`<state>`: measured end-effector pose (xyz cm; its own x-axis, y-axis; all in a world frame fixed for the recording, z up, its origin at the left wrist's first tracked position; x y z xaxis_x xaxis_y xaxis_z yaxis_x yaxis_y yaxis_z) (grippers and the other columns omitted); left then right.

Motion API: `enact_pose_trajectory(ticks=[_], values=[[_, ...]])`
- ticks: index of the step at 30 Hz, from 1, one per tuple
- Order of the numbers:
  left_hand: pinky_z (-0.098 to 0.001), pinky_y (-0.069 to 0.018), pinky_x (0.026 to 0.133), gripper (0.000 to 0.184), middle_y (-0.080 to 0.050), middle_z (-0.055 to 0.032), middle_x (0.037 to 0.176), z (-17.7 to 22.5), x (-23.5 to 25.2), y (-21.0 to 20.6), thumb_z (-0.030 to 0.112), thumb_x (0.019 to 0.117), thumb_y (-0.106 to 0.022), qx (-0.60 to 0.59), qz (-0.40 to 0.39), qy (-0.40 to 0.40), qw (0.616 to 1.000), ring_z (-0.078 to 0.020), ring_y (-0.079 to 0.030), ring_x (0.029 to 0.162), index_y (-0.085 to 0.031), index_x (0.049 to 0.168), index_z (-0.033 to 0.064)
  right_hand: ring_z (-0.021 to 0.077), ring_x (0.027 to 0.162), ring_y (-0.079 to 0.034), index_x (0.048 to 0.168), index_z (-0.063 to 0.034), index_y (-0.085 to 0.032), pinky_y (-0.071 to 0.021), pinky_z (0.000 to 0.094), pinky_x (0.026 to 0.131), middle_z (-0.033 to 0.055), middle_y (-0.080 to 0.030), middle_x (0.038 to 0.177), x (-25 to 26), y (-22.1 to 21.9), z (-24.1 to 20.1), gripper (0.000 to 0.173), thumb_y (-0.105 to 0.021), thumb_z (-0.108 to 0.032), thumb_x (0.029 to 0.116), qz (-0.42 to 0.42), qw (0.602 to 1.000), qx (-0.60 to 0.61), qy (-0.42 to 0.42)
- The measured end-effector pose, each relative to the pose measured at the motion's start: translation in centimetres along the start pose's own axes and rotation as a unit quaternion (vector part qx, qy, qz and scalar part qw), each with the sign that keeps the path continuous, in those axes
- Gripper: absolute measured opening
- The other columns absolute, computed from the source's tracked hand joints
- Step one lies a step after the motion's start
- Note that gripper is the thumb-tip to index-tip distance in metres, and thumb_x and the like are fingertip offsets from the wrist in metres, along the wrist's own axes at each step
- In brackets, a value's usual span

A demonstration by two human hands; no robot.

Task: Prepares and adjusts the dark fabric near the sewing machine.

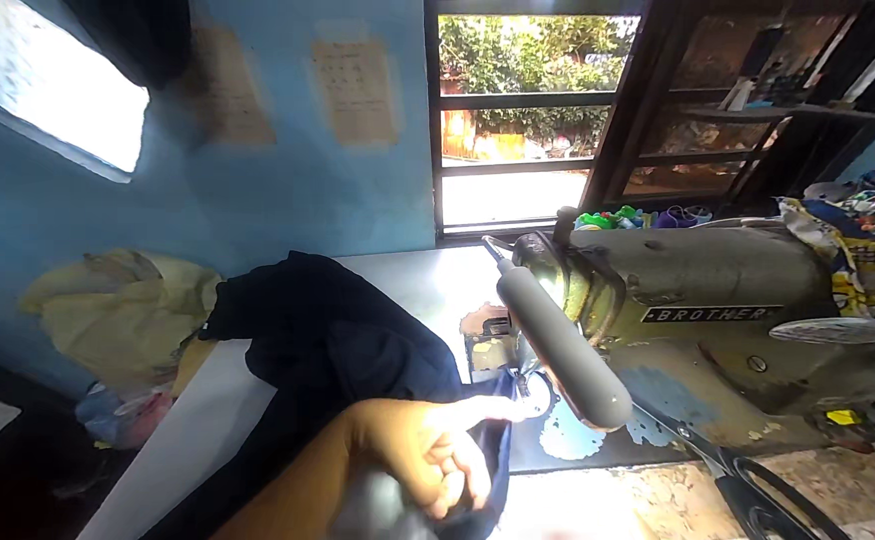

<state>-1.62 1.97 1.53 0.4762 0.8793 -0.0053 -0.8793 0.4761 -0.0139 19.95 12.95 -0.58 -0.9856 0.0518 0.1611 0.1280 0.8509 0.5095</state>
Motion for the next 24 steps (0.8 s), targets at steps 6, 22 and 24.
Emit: enact_pose_trajectory(ticks=[6,22,24], values=[[-0.0318,-0.0563,0.075,0.031,-0.07,-0.005,0.102,8.0,-9.8,2.2,0.015,0.094,-0.065,0.363,0.466,0.073,0.804,-0.0121,-0.066,0.086,-0.064,0.123,0.0037,0.0316,0.082,-0.073,0.155,-0.0028,-0.041,-0.0594,0.053,0.077,0.022,-0.073,0.105,2.0,-0.9,-0.5,0.07,-0.07,-0.027,0.0957,-0.006,0.995,-0.101,-0.015],[-0.0103,-0.0367,0.056,0.017,-0.046,0.0187,0.066,-1.8,-15.2,-8.8,0.027,0.0998,-0.056,0.197,0.57,0.088,0.793,0.0096,-0.043,0.059,-0.055,0.085,0.0202,0.0512,0.133,-0.05,0.165,-0.024,-0.019,-0.0437,0.0717,0.096,0.0296,-0.023,0.164,21.3,-3.4,-3.1,0.094,-0.07,-0.052,0.0911,0.123,0.973,-0.188,0.055],[-0.0105,-0.0371,0.057,0.018,-0.045,0.0188,0.066,-1.0,-14.2,-8.6,0.027,0.0995,-0.054,0.196,0.619,0.057,0.758,0.0095,-0.043,0.059,-0.054,0.082,0.0215,0.0499,0.137,-0.047,0.162,-0.0219,-0.032,-0.0415,0.0732,0.097,0.0276,-0.033,0.161,18.8,-5.1,-1.2,0.081,-0.059,-0.058,0.0946,0.099,0.956,-0.269,0.061]])
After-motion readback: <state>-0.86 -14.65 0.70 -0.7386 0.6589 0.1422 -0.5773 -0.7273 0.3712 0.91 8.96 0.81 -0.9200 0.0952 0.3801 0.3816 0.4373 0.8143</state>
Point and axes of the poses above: each hand's wrist, its own x-axis towards the middle knuckle, its own y-axis out of the back of the hand, z = x × y, the point moved 3 cm from there along x, towards the middle knuckle
